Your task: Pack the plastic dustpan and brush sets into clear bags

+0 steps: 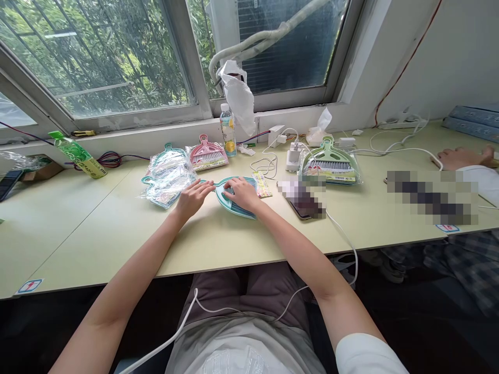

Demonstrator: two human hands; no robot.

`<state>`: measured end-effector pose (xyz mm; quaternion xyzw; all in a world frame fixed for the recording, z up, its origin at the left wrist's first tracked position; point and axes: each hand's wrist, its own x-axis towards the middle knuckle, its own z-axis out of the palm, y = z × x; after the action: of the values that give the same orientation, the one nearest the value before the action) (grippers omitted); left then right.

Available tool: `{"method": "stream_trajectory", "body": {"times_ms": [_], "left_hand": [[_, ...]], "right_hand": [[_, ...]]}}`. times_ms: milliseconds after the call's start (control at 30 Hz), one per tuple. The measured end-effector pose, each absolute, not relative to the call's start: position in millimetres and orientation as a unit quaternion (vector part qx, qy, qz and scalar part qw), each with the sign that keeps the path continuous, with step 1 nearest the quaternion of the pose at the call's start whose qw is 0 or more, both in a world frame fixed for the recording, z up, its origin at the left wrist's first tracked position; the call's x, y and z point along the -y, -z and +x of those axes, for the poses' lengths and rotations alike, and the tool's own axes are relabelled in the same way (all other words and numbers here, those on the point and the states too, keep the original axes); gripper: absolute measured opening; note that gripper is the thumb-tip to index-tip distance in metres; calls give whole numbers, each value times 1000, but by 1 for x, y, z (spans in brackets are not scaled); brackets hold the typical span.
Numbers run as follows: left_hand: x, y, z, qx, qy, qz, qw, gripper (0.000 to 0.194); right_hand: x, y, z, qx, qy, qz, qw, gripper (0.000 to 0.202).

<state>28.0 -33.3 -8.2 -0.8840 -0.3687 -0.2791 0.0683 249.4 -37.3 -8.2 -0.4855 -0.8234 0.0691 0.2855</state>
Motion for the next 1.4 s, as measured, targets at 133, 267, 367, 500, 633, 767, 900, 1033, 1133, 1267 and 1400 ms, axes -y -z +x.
{"method": "stream_trajectory", "body": {"times_ms": [133, 267, 367, 500, 633, 767, 900, 1033, 1133, 1267, 1400], "left_hand": [[35, 10, 28, 379, 319, -868, 24, 38], [45, 1, 34, 404, 374, -832, 61, 37], [55, -9, 45, 430, 445, -786, 16, 52], [61, -9, 66, 361, 433, -775, -285, 58], [59, 4, 79, 345, 466, -703, -412, 58], [48, 11, 71, 395, 511, -620, -445, 51], [35, 13, 55, 432, 509, -571, -478, 50], [28, 15, 45, 467, 529, -532, -469, 43], [24, 17, 43, 479, 549, -511, -456, 39], [22, 19, 40, 498, 552, -499, -447, 37], [20, 23, 35, 515, 531, -514, -434, 40]], "right_hand": [[40, 5, 248, 819, -69, -485, 299, 17], [47, -4, 247, 794, -39, -489, 359, 18], [53, -12, 247, 743, -4, -510, 434, 22], [58, -16, 244, 684, -1, -542, 488, 26], [59, -14, 241, 692, -15, -561, 455, 28], [55, -13, 248, 682, 16, -585, 439, 32], [35, -3, 265, 627, 23, -653, 424, 42], [9, 24, 277, 656, -49, -668, 348, 55], [1, 41, 278, 676, -100, -680, 266, 60], [0, 45, 276, 736, -115, -626, 229, 52], [-4, 41, 279, 744, -115, -599, 274, 46]]}}
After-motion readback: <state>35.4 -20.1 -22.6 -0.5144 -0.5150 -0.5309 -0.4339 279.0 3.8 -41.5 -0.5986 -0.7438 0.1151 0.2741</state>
